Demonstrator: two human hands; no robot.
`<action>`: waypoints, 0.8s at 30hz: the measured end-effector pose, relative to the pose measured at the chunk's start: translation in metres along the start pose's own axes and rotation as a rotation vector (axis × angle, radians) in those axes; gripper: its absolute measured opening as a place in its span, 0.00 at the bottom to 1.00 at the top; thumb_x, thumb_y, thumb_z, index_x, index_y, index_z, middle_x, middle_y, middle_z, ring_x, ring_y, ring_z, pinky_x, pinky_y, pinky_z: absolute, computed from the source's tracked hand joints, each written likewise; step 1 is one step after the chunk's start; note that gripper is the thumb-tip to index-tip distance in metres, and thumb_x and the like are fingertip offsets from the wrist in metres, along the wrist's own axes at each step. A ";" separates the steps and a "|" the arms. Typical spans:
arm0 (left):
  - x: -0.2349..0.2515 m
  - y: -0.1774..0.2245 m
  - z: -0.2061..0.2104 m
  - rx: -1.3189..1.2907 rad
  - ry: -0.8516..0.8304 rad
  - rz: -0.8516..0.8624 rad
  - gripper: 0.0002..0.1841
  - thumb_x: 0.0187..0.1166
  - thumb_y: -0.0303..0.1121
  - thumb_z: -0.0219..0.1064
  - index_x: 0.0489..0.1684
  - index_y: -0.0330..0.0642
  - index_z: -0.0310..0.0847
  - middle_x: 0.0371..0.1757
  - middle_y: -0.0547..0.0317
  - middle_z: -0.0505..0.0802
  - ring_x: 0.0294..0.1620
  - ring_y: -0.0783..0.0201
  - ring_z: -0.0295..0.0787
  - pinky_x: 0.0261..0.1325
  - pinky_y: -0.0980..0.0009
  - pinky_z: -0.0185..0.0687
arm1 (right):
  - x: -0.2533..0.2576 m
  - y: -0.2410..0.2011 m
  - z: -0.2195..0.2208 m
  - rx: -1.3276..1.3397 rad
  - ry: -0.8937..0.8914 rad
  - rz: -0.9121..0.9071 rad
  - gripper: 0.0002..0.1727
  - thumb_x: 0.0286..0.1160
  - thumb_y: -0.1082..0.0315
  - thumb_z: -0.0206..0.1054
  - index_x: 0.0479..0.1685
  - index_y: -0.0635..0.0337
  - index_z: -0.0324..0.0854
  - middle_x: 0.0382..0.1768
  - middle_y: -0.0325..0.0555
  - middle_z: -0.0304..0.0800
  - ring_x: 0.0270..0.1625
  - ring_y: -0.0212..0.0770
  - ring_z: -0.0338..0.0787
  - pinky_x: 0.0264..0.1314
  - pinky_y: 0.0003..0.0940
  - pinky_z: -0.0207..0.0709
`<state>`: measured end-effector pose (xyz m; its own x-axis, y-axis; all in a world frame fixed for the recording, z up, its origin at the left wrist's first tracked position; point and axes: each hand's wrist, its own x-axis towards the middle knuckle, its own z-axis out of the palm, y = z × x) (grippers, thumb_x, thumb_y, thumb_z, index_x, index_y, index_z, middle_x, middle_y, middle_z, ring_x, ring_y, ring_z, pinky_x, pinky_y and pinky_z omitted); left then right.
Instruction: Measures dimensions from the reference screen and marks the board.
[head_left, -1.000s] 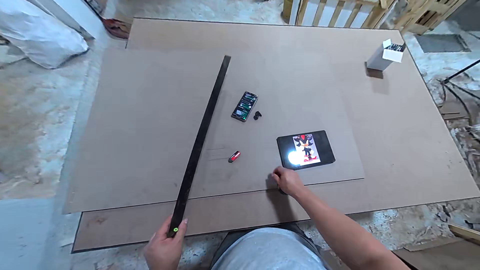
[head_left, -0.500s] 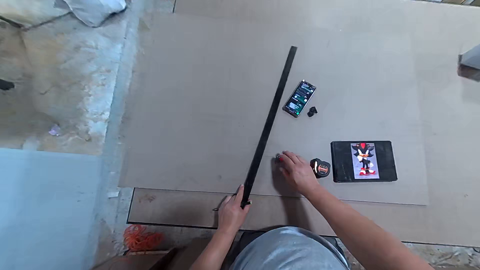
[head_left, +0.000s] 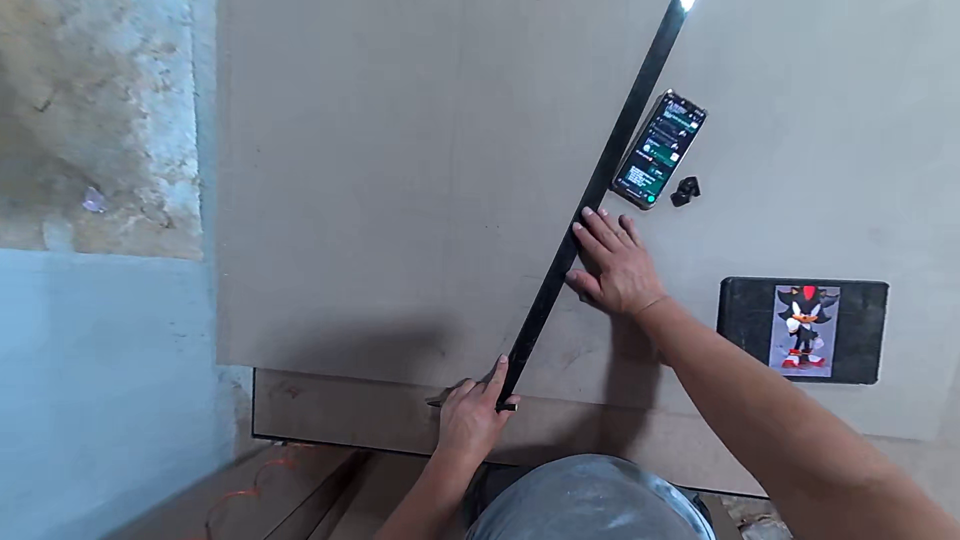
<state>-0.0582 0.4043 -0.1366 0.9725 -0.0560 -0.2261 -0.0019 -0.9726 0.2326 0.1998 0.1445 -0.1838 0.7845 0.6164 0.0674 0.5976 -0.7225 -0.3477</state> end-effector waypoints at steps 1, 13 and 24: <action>0.001 -0.001 0.001 -0.013 -0.002 0.009 0.37 0.74 0.56 0.73 0.85 0.55 0.75 0.34 0.57 0.97 0.36 0.51 0.93 0.44 0.55 0.89 | 0.002 0.005 0.000 0.018 0.020 -0.020 0.44 0.83 0.28 0.44 0.89 0.46 0.69 0.92 0.42 0.61 0.95 0.46 0.56 0.98 0.56 0.41; 0.080 -0.006 -0.089 -0.926 0.416 -0.077 0.31 0.94 0.56 0.42 0.53 0.46 0.92 0.50 0.63 0.94 0.54 0.67 0.90 0.59 0.65 0.88 | 0.003 0.007 0.002 -0.003 0.039 0.051 0.54 0.74 0.24 0.54 0.92 0.57 0.62 0.93 0.48 0.60 0.95 0.48 0.57 0.97 0.54 0.42; 0.136 0.033 -0.017 -1.195 0.540 -0.265 0.09 0.74 0.23 0.73 0.48 0.41 0.83 0.46 0.63 0.93 0.45 0.69 0.90 0.49 0.72 0.90 | 0.005 0.006 0.002 -0.007 0.049 0.111 0.59 0.70 0.21 0.55 0.93 0.60 0.59 0.93 0.51 0.57 0.96 0.50 0.55 0.98 0.55 0.41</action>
<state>0.0783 0.3687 -0.1441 0.8819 0.4678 -0.0580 0.1343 -0.1315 0.9822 0.2070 0.1439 -0.1877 0.8530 0.5165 0.0750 0.5076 -0.7876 -0.3493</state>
